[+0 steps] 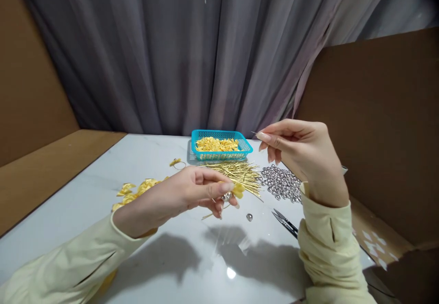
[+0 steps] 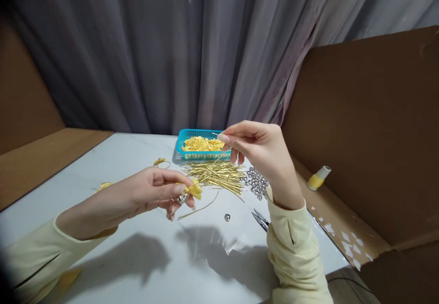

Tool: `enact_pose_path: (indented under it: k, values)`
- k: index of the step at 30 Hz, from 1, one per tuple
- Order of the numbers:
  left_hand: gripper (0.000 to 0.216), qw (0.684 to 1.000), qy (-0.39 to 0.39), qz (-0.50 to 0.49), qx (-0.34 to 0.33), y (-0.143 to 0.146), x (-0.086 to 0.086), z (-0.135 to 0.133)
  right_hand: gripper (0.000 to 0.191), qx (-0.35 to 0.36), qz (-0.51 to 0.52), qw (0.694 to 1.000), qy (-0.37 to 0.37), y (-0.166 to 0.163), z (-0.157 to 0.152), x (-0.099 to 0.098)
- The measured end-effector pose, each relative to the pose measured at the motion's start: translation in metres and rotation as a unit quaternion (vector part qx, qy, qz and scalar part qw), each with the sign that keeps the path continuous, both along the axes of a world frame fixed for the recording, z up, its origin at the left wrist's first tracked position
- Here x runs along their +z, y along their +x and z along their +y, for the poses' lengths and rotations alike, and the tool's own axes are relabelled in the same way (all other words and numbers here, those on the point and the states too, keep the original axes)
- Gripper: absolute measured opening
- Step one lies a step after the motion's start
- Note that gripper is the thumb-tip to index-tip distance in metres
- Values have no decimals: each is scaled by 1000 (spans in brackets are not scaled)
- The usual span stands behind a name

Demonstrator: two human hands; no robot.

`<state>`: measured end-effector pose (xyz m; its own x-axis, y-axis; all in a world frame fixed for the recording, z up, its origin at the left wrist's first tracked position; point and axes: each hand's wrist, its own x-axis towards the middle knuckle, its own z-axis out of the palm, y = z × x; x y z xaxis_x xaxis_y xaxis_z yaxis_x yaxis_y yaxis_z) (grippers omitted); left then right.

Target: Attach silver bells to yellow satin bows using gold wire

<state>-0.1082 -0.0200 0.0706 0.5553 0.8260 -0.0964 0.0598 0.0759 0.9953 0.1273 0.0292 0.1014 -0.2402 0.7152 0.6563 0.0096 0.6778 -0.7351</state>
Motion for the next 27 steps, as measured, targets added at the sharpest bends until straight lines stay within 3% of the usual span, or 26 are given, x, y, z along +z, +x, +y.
enact_pose_path:
  k: [6,11,19,27]
  values:
    - [17,996,-74,-39,-15,3,5,1,2,-9,27,1000,-3,5,5,-5]
    - [12,998,-45,-35,-9,2,4,3,2,-13,22,999,-27,7,6,-5]
    - [21,996,44,74,-9,1,5,1,5,4,63,996,-65,8,3,-1]
    - [25,998,-12,56,-12,11,4,-6,6,39,59,995,-73,4,2,-2]
